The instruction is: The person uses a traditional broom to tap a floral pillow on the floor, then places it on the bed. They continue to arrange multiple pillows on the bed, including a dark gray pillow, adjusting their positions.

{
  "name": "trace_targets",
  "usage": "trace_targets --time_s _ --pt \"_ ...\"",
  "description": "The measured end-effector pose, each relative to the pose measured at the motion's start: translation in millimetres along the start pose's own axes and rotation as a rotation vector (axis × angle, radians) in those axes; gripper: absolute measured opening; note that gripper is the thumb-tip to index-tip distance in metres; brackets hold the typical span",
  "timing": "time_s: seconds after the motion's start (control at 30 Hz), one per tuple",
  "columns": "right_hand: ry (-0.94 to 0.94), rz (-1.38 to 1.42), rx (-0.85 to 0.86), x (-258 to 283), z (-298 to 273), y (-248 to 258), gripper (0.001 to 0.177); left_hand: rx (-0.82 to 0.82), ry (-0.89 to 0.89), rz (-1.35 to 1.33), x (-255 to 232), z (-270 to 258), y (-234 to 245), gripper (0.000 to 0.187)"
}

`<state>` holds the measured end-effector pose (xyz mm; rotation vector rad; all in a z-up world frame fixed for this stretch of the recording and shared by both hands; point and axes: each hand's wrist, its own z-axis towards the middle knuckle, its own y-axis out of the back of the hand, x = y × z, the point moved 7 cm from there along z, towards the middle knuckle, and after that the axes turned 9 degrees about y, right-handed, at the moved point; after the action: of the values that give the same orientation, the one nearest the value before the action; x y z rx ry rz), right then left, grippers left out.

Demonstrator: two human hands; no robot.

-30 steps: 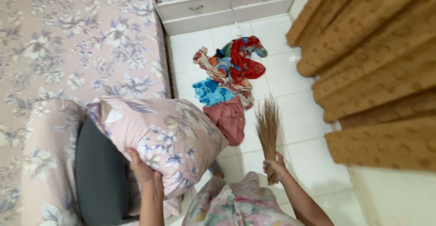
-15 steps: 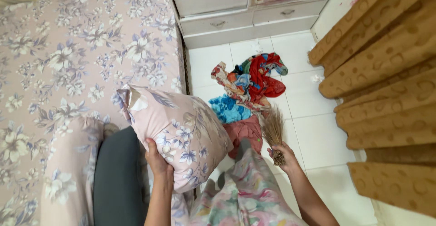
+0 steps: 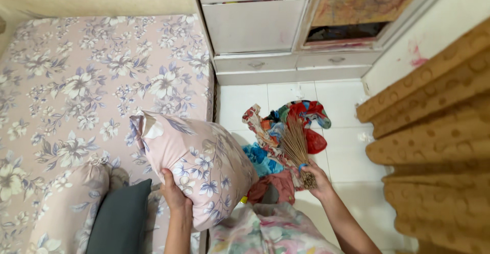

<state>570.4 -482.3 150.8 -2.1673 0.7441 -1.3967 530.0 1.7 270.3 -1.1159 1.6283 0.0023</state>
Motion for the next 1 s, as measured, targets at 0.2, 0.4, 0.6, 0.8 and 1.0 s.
trace_targets --time_s 0.2,0.4,0.6,0.8,1.0 --pt "-0.093 -0.020 0.059 25 84 -42 0.055 -0.051 -0.052 -0.034 -7 16 -30 0.061" --pt "-0.119 -0.063 0.093 19 140 -79 0.050 -0.085 -0.043 -0.041 -17 50 -54 0.061" --pt "-0.169 0.073 0.019 2 209 -92 0.037 -0.099 -0.014 -0.051 -25 107 -62 0.059" --pt "-0.195 0.109 -0.051 -4 294 -125 0.025 -0.132 -0.071 -0.058 -44 159 -75 0.055" --pt "-0.096 -0.003 -0.092 8 328 -180 0.030 -0.148 -0.050 -0.011 -56 202 -79 0.050"
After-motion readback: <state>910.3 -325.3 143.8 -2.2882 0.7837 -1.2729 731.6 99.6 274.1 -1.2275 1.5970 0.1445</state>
